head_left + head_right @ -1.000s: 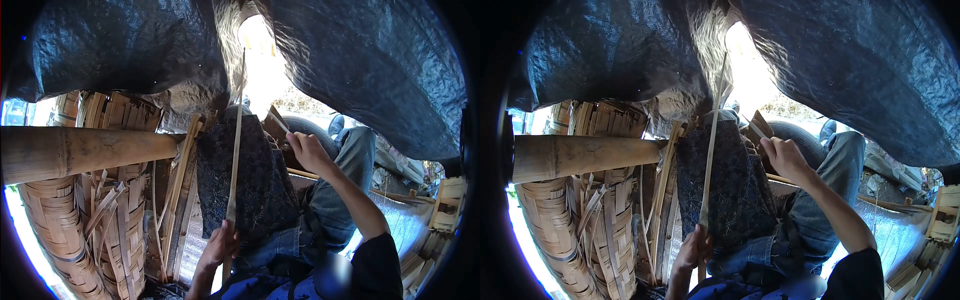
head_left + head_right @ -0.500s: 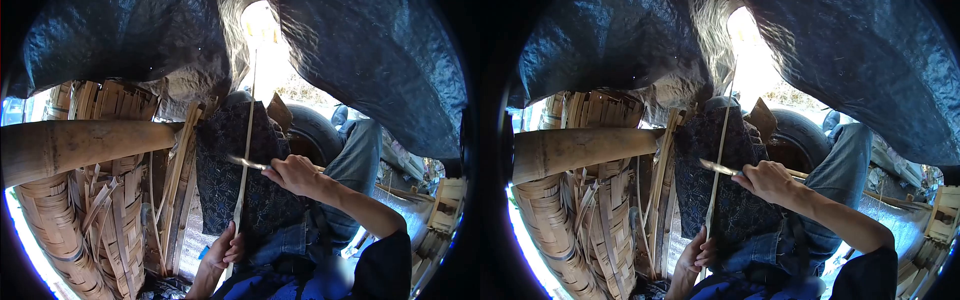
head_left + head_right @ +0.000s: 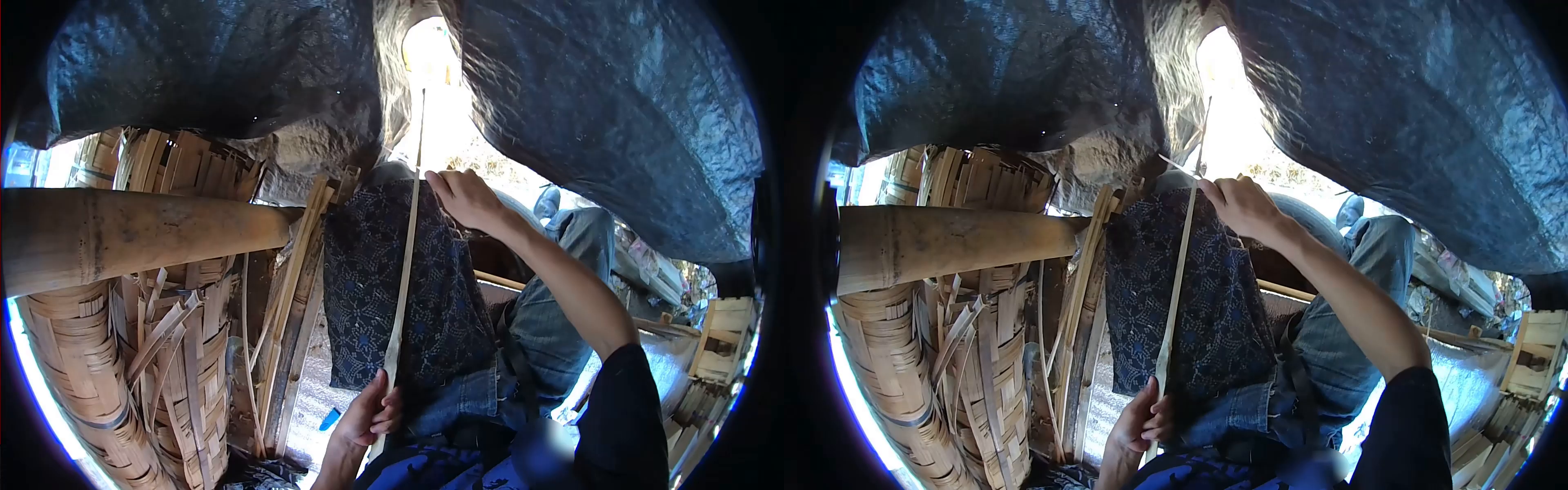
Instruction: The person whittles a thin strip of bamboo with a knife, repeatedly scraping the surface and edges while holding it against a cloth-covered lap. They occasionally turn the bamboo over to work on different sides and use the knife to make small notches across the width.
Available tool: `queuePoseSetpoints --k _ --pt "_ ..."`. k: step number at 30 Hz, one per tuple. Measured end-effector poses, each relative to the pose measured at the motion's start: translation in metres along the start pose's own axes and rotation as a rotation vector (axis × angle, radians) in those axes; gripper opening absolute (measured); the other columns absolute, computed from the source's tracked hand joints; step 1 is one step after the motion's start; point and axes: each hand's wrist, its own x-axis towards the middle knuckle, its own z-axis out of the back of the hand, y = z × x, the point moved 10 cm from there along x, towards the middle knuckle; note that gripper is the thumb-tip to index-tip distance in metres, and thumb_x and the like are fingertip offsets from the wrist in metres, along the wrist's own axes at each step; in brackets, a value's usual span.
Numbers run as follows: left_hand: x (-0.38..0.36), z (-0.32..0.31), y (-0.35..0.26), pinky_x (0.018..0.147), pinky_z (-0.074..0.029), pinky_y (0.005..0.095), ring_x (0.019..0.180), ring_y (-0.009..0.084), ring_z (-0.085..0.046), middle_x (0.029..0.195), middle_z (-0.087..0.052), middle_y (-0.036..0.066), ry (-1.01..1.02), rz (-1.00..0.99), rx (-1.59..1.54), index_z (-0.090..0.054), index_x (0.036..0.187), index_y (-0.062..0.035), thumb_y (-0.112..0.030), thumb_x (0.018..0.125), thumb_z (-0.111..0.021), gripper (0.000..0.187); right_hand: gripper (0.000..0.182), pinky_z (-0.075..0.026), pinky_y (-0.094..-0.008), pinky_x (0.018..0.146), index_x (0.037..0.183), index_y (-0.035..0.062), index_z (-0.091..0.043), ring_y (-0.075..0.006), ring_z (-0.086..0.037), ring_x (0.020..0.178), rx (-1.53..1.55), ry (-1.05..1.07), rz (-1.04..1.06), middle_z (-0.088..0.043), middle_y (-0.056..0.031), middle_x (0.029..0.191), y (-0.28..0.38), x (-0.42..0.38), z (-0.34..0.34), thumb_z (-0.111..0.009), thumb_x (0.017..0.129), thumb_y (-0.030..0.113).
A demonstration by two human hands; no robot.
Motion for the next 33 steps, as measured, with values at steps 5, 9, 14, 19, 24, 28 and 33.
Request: queuePoseSetpoints --k 5,9,14,19,24,28,33 --pt "0.006 0.005 -0.005 0.038 -0.019 0.0216 0.042 0.0081 -0.029 0.052 -0.030 -0.004 -0.151 -0.035 0.084 -0.038 0.066 -0.0144 -0.060 0.092 -0.034 0.053 0.042 -0.029 -0.0323 0.031 0.068 0.0012 -0.053 -0.0158 -0.038 0.029 0.532 0.262 -0.368 -0.043 -0.0053 0.042 0.050 -0.040 0.035 -0.041 0.099 0.027" --pt "0.012 0.013 -0.010 0.039 -0.019 0.0222 0.043 0.0085 -0.027 0.055 -0.031 -0.004 -0.144 -0.127 0.234 -0.038 0.069 -0.0147 -0.061 0.091 -0.034 0.052 0.045 -0.031 -0.0335 0.032 0.062 0.0036 -0.051 -0.0170 -0.041 0.029 0.546 0.302 -0.333 -0.044 -0.0075 0.042 0.074 -0.078 0.031 -0.043 0.098 0.030" --pt "0.010 0.010 -0.009 0.038 -0.021 0.0213 0.044 0.0078 -0.024 0.056 -0.030 -0.004 -0.118 -0.077 0.194 -0.036 0.069 -0.0151 -0.061 0.091 -0.035 0.051 0.048 -0.038 -0.0334 0.035 0.059 0.0038 -0.051 -0.0213 -0.047 0.032 0.457 0.368 -0.301 -0.046 -0.0103 0.041 0.077 -0.087 0.017 -0.047 0.096 0.034" --pt "0.008 0.008 -0.009 0.038 -0.021 0.0200 0.043 0.0067 -0.022 0.056 -0.028 -0.005 -0.106 -0.042 0.082 -0.035 0.069 -0.0162 -0.061 0.091 -0.035 0.050 0.043 -0.040 -0.0366 0.039 0.062 0.0020 -0.052 -0.0285 -0.048 0.036 0.426 0.403 -0.280 -0.045 -0.0147 0.043 0.079 -0.076 0.013 -0.050 0.095 0.030" --pt "0.008 0.008 0.000 0.037 -0.019 0.0201 0.041 0.0062 -0.020 0.053 -0.025 -0.005 -0.013 0.030 -0.032 -0.035 0.068 -0.0176 -0.062 0.090 -0.036 0.049 0.040 -0.042 -0.0384 0.040 0.065 0.0019 -0.051 -0.0297 -0.052 0.038 0.350 0.355 -0.281 -0.047 -0.0144 0.044 0.080 -0.073 0.011 -0.055 0.092 0.032" --pt "0.007 0.007 -0.001 0.037 -0.018 0.0202 0.040 0.0064 -0.019 0.052 -0.024 -0.006 -0.034 0.039 -0.031 -0.035 0.067 -0.0178 -0.062 0.090 -0.037 0.050 0.047 -0.046 -0.0356 0.038 0.064 0.0038 -0.052 -0.0243 -0.053 0.036 0.308 0.317 -0.254 -0.049 -0.0109 0.043 0.078 -0.076 0.005 -0.051 0.092 0.041" --pt "0.006 0.009 -0.002 0.038 -0.019 0.0208 0.039 0.0063 -0.019 0.051 -0.024 -0.006 -0.052 0.045 -0.039 -0.035 0.067 -0.0183 -0.064 0.089 -0.037 0.051 0.048 -0.046 -0.0370 0.039 0.064 0.0033 -0.053 -0.0257 -0.054 0.037 0.318 0.285 -0.278 -0.050 -0.0117 0.043 0.077 -0.074 0.003 -0.052 0.091 0.042"
